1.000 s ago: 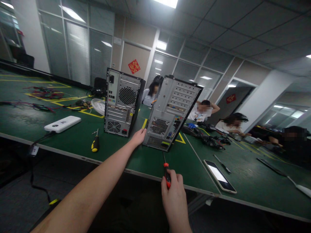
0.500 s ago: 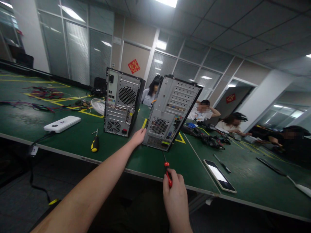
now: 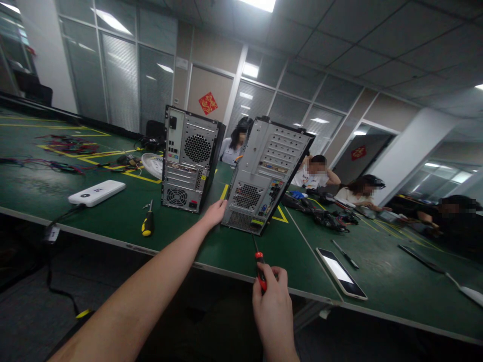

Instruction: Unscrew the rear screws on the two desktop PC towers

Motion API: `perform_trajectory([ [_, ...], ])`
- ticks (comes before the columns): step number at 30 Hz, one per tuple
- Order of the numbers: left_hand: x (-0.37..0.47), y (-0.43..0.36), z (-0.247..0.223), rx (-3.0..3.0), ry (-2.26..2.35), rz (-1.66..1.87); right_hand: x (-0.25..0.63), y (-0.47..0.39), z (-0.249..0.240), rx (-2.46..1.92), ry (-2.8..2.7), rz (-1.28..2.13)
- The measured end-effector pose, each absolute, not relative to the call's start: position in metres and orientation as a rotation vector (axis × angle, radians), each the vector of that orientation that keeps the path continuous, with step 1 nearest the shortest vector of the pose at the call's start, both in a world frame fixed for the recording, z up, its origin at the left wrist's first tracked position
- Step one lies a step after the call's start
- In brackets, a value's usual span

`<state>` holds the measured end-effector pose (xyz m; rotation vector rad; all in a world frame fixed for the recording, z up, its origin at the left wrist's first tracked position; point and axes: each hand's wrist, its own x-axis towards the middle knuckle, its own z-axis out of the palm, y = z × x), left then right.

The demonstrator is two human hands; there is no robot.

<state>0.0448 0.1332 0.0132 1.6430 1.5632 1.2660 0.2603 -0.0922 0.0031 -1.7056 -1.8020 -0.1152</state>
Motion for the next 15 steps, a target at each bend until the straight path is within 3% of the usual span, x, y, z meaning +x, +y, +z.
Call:
perform_trajectory([
  [15, 0.0445, 0.1314, 0.0138, 1.619, 1.551, 1.285, 0.2602, -0.0934, 0.0045, -1.799, -1.815, -0.048],
])
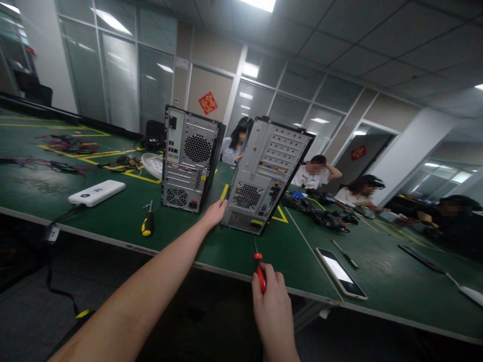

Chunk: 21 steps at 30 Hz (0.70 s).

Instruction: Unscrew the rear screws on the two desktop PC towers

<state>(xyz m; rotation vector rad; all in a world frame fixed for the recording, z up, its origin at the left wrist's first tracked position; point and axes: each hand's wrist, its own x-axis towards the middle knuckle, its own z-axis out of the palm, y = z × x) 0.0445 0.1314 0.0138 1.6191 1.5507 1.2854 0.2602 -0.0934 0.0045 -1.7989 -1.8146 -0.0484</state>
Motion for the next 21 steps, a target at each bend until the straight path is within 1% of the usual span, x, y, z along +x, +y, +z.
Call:
perform_trajectory([
  [6, 0.044, 0.131, 0.014, 1.62, 1.556, 1.288, 0.261, -0.092, 0.005, -1.695, -1.774, -0.006],
  [14, 0.045, 0.131, 0.016, 1.625, 1.577, 1.273, 0.257, -0.096, 0.012, -1.813, -1.733, 0.042],
  [21, 0.045, 0.133, 0.014, 1.652, 1.582, 1.268, 0.258, -0.096, 0.013, -1.793, -1.757, 0.071],
])
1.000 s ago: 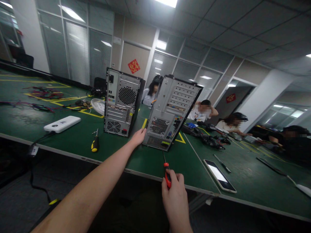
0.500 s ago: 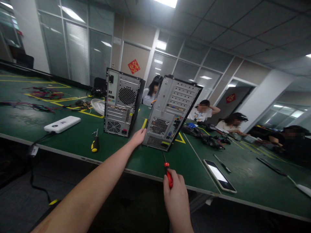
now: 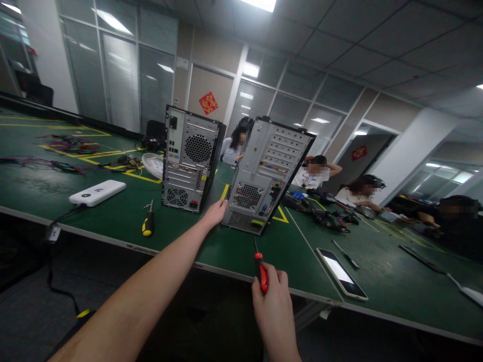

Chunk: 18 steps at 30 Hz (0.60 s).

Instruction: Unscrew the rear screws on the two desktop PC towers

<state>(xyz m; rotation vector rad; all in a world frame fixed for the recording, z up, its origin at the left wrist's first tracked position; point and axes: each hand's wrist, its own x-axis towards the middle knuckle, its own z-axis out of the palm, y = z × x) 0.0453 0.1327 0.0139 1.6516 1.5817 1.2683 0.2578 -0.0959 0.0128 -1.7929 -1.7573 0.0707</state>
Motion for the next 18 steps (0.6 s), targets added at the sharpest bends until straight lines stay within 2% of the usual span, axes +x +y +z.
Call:
perform_trajectory([
  [18, 0.0444, 0.1307, 0.0155, 1.629, 1.566, 1.265, 0.2603, -0.096, 0.0105, -1.739, -1.75, 0.088],
])
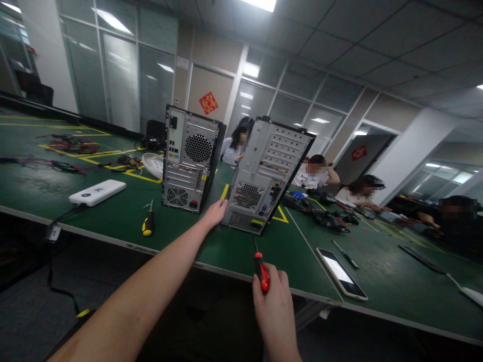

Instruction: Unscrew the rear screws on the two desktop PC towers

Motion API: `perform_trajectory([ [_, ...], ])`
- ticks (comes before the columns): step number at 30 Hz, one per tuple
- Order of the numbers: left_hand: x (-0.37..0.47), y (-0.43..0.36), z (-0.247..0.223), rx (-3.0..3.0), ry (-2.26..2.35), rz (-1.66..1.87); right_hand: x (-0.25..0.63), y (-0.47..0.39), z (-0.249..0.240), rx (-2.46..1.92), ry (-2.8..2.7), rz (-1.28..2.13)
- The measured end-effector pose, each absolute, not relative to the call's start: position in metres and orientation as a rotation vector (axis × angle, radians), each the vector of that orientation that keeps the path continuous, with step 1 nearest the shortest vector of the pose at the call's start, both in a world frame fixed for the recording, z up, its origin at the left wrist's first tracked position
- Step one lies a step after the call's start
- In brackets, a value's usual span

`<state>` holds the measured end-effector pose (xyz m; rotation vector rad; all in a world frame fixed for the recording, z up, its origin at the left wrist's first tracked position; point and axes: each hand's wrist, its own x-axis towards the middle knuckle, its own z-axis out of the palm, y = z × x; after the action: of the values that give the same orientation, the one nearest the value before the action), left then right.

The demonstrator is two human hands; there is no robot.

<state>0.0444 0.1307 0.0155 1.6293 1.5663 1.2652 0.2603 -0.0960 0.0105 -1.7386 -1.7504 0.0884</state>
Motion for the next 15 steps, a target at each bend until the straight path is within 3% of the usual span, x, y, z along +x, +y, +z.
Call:
perform_trajectory([
  [15, 0.0452, 0.1308, 0.0164, 1.641, 1.591, 1.256, 0.2627, -0.093, 0.0056, -1.674, -1.767, 0.003],
])
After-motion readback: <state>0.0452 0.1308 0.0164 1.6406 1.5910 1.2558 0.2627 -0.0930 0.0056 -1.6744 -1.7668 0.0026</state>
